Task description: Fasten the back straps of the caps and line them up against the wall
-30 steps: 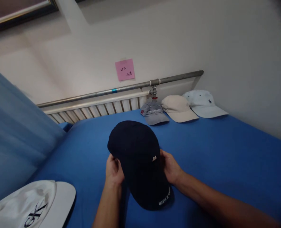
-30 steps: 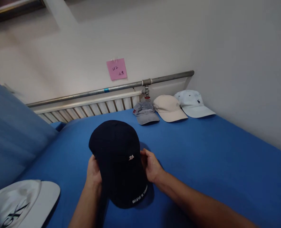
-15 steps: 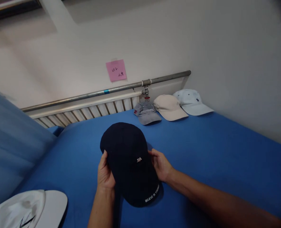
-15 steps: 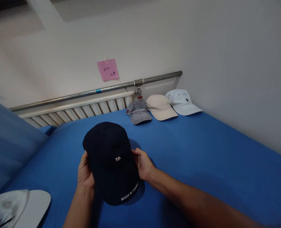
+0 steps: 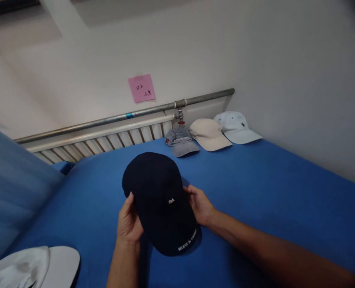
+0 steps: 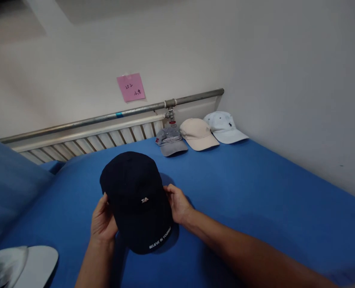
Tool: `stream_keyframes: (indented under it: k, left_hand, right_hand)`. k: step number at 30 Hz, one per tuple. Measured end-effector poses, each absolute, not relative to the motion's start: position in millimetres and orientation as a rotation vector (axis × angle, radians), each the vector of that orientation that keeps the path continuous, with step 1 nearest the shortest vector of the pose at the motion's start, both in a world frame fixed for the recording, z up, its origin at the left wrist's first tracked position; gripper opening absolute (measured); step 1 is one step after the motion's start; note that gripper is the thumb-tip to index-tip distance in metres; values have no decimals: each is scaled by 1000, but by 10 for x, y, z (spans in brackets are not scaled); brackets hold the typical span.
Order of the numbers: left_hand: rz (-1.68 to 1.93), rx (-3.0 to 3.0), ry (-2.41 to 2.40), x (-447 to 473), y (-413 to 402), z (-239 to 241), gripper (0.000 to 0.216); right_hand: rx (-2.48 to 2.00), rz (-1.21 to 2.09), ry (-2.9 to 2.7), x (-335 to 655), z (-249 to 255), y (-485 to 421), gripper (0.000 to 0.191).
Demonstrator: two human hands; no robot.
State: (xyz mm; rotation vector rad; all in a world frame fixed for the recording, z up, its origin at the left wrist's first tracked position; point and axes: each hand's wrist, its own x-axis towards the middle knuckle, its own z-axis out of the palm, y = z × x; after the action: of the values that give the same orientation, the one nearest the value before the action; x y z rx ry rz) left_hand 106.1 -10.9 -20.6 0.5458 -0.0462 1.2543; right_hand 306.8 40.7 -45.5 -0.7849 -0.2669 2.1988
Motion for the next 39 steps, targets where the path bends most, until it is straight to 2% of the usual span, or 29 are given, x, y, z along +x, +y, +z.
stream_keyframes:
  k: [6,10,14,20,25,31,35,39]
  left_hand:
    - [1233,561,-120,964,-102,-242,48]
    - [1150,600,-170,951,-125,-240,49]
    - [1063,608,-220,1026,-130,-200,57]
    - [1054,550,-205,1074,-92,-200,70]
    - [1068,541,-145,1070,-62,-238,64]
    - [1183,410,88,1014,18,-356,55]
    - [1244,362,116,934,48,-433,50]
    - [1328,407,54,784,47,-450,46]
  right_hand:
    - [-542,2349,-345,3168,-377,445,13]
    - [-406,2338,-305,3215,-338,484,11]
    - [-396,2323,-271,3266,-314,540,17]
    - [-416,2268,-204,3303,-268,570,17]
    - [-474,2225,-238,3287,-269,582,23]
    - [-531,2147,-217,3283,-278,631,22]
    - [-526,2183,-269,3288,-308,625,26]
    - [-501,2275,-375,3234,-358,530,20]
